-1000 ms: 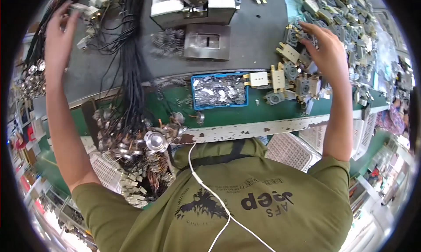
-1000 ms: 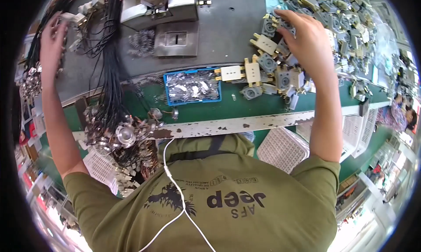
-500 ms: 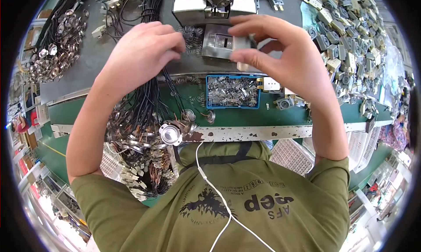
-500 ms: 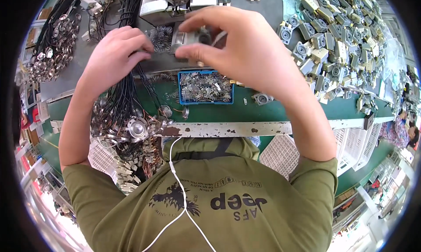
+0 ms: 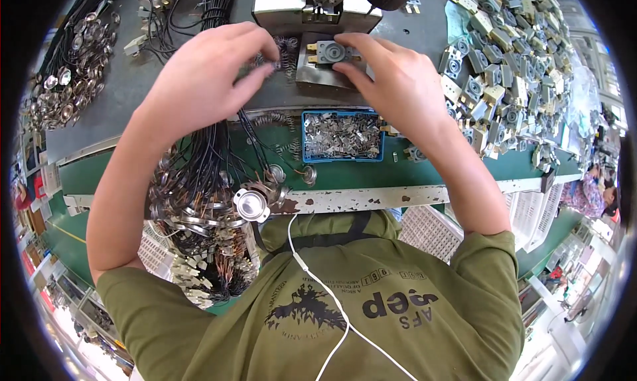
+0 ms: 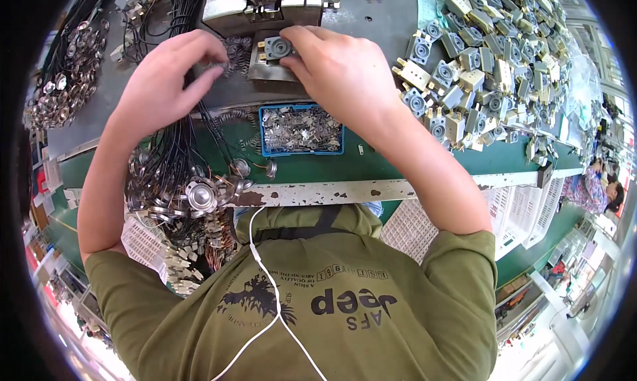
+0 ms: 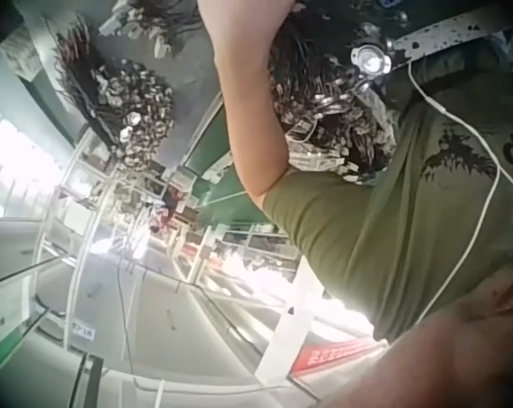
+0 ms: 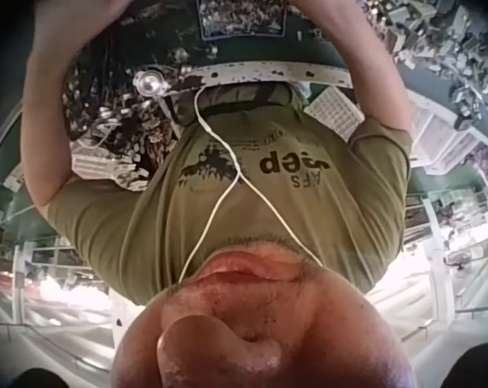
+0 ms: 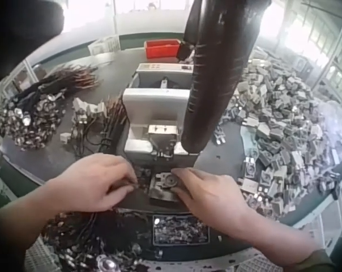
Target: Assembling or processing electronic components on a production line using a handheld power tool and a fixture.
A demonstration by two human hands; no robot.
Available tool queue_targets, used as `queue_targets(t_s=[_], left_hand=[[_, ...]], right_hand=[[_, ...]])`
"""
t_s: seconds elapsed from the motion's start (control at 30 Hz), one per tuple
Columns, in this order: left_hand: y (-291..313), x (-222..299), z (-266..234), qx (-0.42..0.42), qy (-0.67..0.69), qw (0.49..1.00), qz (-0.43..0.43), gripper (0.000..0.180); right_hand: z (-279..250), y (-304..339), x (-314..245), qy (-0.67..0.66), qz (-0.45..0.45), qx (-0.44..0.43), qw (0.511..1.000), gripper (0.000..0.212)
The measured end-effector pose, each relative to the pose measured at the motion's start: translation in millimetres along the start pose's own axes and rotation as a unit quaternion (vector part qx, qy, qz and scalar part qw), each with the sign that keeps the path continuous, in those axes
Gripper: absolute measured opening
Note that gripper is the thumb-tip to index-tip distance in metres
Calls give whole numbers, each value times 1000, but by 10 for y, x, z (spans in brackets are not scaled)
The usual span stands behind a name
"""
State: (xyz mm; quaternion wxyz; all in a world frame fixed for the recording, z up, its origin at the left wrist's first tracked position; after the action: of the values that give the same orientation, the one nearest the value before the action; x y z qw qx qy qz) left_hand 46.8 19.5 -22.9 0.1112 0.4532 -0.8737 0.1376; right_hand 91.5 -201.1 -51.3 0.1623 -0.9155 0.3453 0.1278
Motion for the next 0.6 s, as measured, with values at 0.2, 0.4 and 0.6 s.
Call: queue_targets(t_s=[0.2, 0.4, 0.6], left_hand=[[36, -90, -180, -21, 133, 985, -111, 19], [192, -116, -420, -10, 133, 984, -121, 18], [277, 37, -318, -253, 188, 944, -94, 19]], right_hand=[[-38, 99, -42, 46, -31, 39, 998, 29], [-90, 154, -459, -162, -42, -31, 985, 18], [548, 23, -785, -165, -32, -231, 958, 20]])
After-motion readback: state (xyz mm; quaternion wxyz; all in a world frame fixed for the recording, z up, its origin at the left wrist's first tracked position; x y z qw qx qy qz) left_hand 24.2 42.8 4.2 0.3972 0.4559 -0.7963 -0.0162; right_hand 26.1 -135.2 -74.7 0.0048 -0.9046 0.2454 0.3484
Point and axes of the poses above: each hand's wrist, its own y-axis away from the middle knuckle, its own z-axis out of the palm, x = y × z, the point moved 4 cm from there along -y, towards the middle knuckle, and after that the axes turned 5 degrees about -x, right-handed, at the moved point
